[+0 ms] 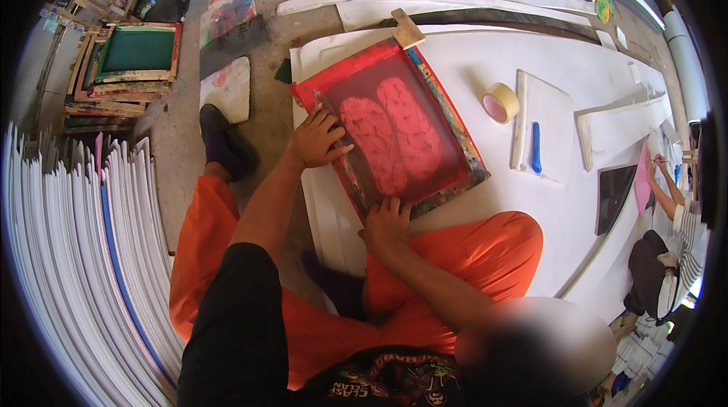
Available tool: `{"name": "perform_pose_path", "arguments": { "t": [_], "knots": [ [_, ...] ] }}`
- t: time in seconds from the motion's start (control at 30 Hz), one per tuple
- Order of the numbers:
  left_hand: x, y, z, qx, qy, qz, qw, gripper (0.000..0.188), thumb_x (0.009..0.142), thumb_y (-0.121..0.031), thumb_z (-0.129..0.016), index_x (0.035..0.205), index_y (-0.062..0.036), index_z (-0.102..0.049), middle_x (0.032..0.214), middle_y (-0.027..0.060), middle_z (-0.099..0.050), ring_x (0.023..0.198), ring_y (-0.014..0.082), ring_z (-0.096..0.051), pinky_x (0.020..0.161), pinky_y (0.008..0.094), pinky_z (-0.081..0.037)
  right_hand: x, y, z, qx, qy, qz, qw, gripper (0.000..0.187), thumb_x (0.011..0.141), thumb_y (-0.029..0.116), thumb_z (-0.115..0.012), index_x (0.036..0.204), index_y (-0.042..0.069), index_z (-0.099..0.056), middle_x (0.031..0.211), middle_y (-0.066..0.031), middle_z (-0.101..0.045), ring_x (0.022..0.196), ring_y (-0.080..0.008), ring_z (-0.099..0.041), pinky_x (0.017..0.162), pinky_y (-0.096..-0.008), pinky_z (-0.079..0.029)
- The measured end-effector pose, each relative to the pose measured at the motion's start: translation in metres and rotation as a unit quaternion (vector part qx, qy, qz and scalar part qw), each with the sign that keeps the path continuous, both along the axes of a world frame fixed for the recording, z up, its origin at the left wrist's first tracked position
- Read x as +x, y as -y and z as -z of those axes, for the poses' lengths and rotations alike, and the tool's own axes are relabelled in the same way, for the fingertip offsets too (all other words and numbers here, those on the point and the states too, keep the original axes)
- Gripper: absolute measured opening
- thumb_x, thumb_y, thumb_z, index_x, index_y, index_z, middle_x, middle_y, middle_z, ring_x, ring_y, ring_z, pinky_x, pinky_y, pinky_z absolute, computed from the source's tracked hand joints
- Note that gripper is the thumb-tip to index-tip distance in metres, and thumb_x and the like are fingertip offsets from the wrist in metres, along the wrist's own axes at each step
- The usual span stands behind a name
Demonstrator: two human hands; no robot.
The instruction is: The person sits on the floor and secures a pink brain-shaped stencil onto a red screen printing frame using masking tape. They repeatedly apply tape to the edges, smooth the stencil, and adjust the frame's position on the work surface.
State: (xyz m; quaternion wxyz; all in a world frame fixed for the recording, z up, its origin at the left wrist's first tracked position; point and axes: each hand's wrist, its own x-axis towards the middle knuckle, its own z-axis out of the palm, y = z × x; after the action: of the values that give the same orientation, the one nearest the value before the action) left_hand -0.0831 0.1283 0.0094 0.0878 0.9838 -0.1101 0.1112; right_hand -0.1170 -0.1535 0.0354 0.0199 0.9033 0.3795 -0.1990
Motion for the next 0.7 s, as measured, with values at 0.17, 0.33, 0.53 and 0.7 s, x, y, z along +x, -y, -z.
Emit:
{"name": "perform_pose_path", "arguments": {
  "t": [0.17, 0.33, 0.53, 0.7],
  "knots": [
    [-0.006, -0.001, 0.012, 0.005, -0.011, 0.01, 1.0, 0.039, 0.091, -0.048, -0.074, 0.099, -0.0101, -0.069, 0.115, 0.0128, -0.063, 0.119, 0.0356, -0.059, 0.121, 0.0544, -0.035, 0.007, 0.002, 0.008, 0.02, -0.02, -0.047, 0.998, 0.05, 0.082, 0.05, -0.082, 0.107, 0.006, -0.079, 0.127, -0.0174, -0.069, 0.134, -0.034, -0.051, 0.115, -0.0644, -0.035],
    [-0.028, 0.029, 0.006, -0.065, -0.085, 0.125, 0.986, 0.051, 0.085, -0.054, -0.078, 0.112, -0.012, -0.07, 0.12, 0.0149, -0.061, 0.124, 0.0359, -0.057, 0.122, 0.0574, -0.034, 0.089, 0.009, -0.036, -0.071, -0.258, -0.089, 0.96, 0.07, 0.071, 0.059, -0.088, 0.119, 0.01, -0.077, 0.128, -0.0157, -0.068, 0.135, -0.0334, -0.052, 0.118, -0.0559, -0.037],
    [-0.057, 0.094, 0.001, -0.099, -0.152, 0.246, 0.952, 0.07, 0.069, -0.068, -0.082, 0.113, -0.0148, -0.071, 0.116, 0.0105, -0.061, 0.121, 0.033, -0.057, 0.121, 0.0546, -0.036, 0.115, 0.033, -0.019, -0.005, -0.208, -0.257, 0.944, 0.076, 0.062, 0.064, -0.09, 0.124, 0.022, -0.076, 0.13, -0.008, -0.067, 0.134, -0.0315, -0.053, 0.115, -0.0516, -0.04],
    [-0.062, 0.099, 0.014, -0.073, -0.138, 0.21, 0.965, 0.062, 0.071, -0.066, -0.081, 0.113, -0.0208, -0.072, 0.117, 0.0082, -0.06, 0.123, 0.0316, -0.056, 0.121, 0.0533, -0.035, 0.109, 0.037, -0.009, 0.004, -0.183, -0.259, 0.948, 0.079, 0.063, 0.068, -0.088, 0.128, 0.026, -0.074, 0.132, -0.0058, -0.066, 0.133, -0.0298, -0.054, 0.113, -0.051, -0.04]
  ]
}}
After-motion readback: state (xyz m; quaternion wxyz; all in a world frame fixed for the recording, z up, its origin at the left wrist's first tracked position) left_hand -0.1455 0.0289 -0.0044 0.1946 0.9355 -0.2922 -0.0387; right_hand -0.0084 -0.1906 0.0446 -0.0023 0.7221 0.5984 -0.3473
